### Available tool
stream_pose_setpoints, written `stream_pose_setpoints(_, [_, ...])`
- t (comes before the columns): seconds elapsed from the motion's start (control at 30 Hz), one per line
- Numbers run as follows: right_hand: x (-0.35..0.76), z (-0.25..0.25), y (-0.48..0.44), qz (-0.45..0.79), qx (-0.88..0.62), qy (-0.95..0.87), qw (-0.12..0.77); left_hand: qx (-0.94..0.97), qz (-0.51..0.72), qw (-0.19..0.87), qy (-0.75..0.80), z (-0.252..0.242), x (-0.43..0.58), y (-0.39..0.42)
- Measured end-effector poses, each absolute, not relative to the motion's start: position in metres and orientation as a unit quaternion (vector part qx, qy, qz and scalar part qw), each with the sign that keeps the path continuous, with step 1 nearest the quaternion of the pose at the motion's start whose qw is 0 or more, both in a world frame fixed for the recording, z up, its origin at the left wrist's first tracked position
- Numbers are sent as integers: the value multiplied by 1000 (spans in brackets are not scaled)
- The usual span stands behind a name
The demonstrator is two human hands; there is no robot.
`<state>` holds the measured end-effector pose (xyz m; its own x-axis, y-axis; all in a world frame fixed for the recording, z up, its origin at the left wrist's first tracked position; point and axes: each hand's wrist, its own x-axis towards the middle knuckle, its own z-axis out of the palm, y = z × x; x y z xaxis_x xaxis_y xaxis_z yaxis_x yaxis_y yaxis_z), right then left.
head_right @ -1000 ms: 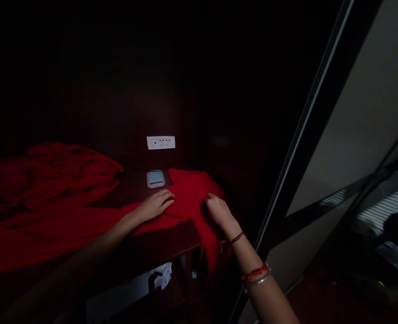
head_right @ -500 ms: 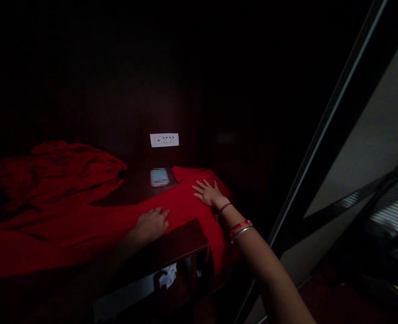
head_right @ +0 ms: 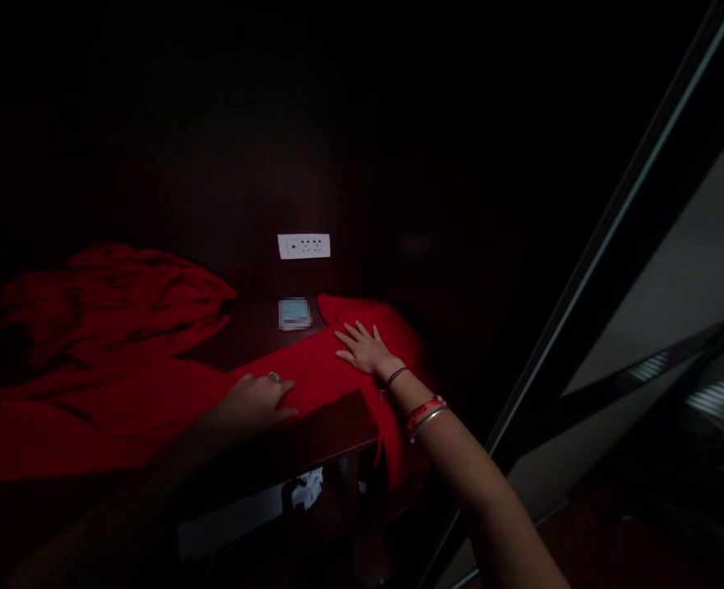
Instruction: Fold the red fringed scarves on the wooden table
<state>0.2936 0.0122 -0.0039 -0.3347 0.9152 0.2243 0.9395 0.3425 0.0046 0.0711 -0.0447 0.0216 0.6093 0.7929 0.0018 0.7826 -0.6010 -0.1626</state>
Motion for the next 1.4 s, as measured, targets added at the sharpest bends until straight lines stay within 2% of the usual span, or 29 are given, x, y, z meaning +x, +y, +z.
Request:
stream_pose_setpoints(0.07, [298, -5, 8, -53, -575, -807, 123, -908, 33, 95, -406, 17, 68, -45])
stream_pose_setpoints(0.17, [310, 4, -12, -65, -539, -808, 228, -895, -1, 135, -425, 16, 66, -47])
stream_pose_setpoints(0.23, [316, 11, -32, -61, -514, -817, 254, -888, -44, 168, -426, 18, 67, -48])
stream_pose_setpoints(0.33, [318, 12, -59, -57, -510, -838, 188, -905, -85, 195, -369, 17, 73, -50])
stream_pose_setpoints(0.43, [314, 6, -75, -97, -521, -839, 120, -931, -58, 180, -312, 9, 84, -50])
stream_pose_setpoints(0.63, [308, 5, -78, -159, -526, -833, 65, -942, -28, 163, -293, 6, 87, -39])
stream_pose_setpoints(0.87, [308, 7, -77, -180, -513, -837, 64, -937, -93, 160, -295, 12, 75, -37])
stream_pose_setpoints(1.17, [311, 5, -83, -227, -515, -821, 100, -947, -81, 158, -269, -4, 77, -42])
stream_pose_setpoints(1.4, [311, -7, -87, -216, -506, -830, 91, -949, -49, 148, -274, -4, 74, -45])
